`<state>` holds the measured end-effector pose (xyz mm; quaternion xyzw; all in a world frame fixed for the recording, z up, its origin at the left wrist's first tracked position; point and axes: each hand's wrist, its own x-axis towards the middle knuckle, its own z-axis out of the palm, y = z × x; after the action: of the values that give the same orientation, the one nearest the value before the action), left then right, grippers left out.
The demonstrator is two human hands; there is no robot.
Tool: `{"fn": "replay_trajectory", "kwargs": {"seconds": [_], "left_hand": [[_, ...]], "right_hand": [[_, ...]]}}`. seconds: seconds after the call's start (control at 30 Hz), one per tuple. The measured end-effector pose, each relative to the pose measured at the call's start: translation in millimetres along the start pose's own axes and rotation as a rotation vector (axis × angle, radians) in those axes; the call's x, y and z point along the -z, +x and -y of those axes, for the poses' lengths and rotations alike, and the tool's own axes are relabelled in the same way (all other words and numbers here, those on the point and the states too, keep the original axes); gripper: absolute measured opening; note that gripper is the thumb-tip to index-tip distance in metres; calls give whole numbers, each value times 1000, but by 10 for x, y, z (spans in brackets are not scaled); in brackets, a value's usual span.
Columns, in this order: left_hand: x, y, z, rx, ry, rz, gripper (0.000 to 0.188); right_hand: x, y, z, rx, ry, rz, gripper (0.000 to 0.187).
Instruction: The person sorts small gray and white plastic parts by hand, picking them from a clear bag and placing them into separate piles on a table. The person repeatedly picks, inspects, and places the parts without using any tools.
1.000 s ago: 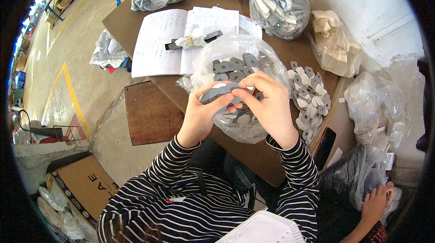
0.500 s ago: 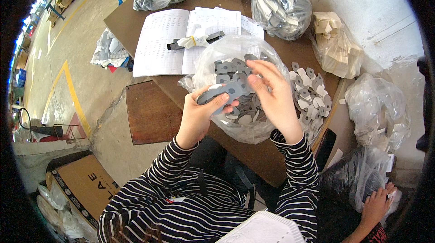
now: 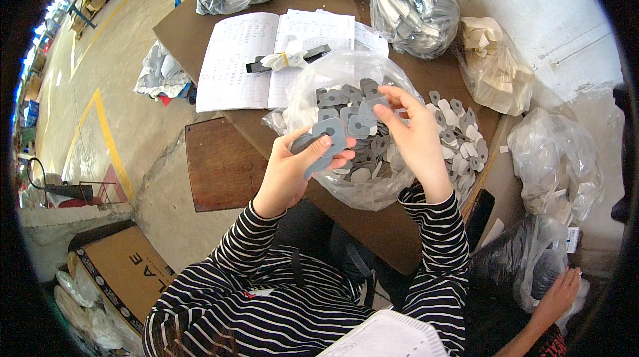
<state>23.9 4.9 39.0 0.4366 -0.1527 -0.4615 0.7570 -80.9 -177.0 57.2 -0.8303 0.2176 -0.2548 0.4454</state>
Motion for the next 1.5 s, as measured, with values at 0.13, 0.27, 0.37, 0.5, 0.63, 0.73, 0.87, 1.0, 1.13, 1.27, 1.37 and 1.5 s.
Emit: {"fn": "replay_trajectory", "kwargs": {"seconds": [0.13, 0.27, 0.37, 0.5, 0.63, 0.73, 0.87, 1.0, 1.13, 1.27, 1.37, 1.5], "left_hand": [[95, 15, 110, 17, 85, 46, 34], [95, 27, 151, 12, 160, 83, 33], [38, 3, 77, 27, -43, 79, 36], [61, 16, 35, 65, -7, 61, 39], [96, 21, 65, 76, 55, 117, 37], [118, 33, 131, 96, 40, 166, 37], [164, 39, 128, 184, -57, 141, 41], [169, 73, 210, 137, 56, 93, 44], [85, 23, 49, 157, -163, 215, 45], [63, -7, 12, 156, -128, 175, 43], [105, 24, 28, 136, -54, 184, 40], [115, 68, 92, 86, -9, 183, 35]], "right_hand": [[-18, -90, 242, 44, 30, 214, 27], [-79, -145, 248, 3, 176, 275, 19], [-33, -116, 189, -142, 243, 235, 20], [17, -20, 43, -223, 359, 149, 25], [-47, -60, 168, 214, -86, 98, 26], [-73, -131, 236, 27, 141, 352, 29], [-111, -153, 407, 10, 176, 395, 26], [-239, -218, 449, -82, 97, 316, 26], [-206, -167, 290, -185, 221, 340, 32], [-194, -145, 372, -252, 330, 269, 26], [-179, -144, 329, -124, 263, 233, 19], [-110, -129, 295, -70, 230, 209, 14]]}}
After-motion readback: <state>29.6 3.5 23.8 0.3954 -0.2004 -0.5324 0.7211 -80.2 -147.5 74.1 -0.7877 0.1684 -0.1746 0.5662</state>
